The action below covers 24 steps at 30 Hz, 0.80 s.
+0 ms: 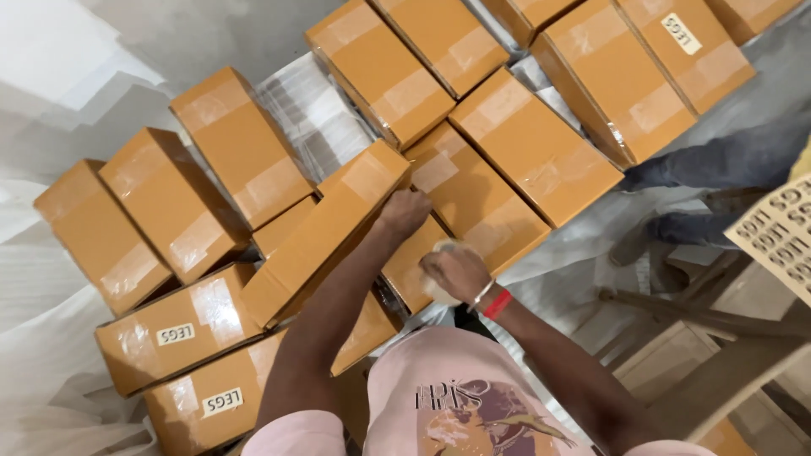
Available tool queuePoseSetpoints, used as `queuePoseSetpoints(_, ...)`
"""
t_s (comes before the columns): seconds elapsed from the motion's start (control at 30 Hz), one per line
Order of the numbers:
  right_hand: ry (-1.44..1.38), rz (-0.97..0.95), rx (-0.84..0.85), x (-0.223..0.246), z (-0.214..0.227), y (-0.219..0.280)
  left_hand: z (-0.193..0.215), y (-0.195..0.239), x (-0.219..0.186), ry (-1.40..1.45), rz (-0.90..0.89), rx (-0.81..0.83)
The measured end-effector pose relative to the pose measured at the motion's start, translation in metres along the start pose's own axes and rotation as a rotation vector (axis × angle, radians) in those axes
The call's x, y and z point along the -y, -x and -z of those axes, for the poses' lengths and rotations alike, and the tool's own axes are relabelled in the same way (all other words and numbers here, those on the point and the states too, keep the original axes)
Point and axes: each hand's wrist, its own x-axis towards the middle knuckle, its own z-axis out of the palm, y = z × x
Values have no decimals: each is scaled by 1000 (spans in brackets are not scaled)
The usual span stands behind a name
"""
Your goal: The person places foam-wrapped items into cardboard boxes and applies adhesive tape to seal the box flaps.
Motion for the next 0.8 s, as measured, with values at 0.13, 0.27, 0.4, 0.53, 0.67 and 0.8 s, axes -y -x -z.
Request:
queuePoseSetpoints(0.13, -547, 71, -91, -7, 3, 25, -67, -18, 6, -228, 82, -26)
queuePoseSetpoints(0.27, -876, 4, -51, -28, -40, 23, 13, 32, -4, -199, 40, 128)
queuePoseSetpoints(0.4, -1427, -195, -154, -20, -73, 2, 94, 63, 6, 283, 35, 23)
queuePoseSetpoints(0.53, -2016, -262, -505, 5, -73, -51, 160, 68, 65, 417, 507, -228)
queuePoseSetpoints(0.67, -2070, -116, -649, 56, -7, -110, 141, 58, 122, 889, 562, 171)
queuePoseSetpoints(0.8, -1361, -319, -878, 40, -57, -164, 80, 53, 161, 955, 484, 12)
